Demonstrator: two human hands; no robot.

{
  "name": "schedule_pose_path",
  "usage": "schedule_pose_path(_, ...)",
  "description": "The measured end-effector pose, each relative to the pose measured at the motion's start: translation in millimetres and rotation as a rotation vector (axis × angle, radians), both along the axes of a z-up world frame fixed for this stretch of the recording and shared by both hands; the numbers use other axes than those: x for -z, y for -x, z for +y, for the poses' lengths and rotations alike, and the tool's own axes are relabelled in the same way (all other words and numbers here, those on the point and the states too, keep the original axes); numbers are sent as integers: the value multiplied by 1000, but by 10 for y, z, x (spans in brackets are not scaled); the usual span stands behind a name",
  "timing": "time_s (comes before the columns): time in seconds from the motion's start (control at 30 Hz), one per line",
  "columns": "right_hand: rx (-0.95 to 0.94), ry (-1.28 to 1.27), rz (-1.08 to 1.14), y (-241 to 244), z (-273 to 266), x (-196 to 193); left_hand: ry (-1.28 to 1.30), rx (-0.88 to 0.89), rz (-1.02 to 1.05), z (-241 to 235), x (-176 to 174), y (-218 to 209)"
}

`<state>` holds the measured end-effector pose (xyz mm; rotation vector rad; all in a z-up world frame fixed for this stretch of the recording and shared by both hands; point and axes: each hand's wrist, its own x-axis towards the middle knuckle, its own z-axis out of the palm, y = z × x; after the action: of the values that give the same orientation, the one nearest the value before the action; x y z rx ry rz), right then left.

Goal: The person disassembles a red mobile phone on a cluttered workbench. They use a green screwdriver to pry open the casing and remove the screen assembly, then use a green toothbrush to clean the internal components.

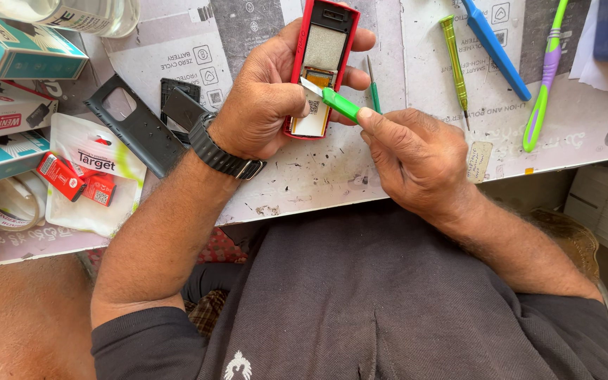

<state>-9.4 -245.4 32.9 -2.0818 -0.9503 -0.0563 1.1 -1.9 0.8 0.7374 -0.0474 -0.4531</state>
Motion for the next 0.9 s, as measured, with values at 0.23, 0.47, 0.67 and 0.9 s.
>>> schedule_pose_path(0.23,35,39,-78,28,-22,115,45,-15,41,-2,-14,7)
schedule_pose_path(0.47,132,-197,215,6,-110,34,88,16,45,20,-45,-3)
schedule_pose_path(0.67,155,-181,358,-267,116,-115,81,31,46,7,-52,4)
schedule_pose_path(0.9,60,-189,289,-368,454,-110,48,-28,39,19,21,42)
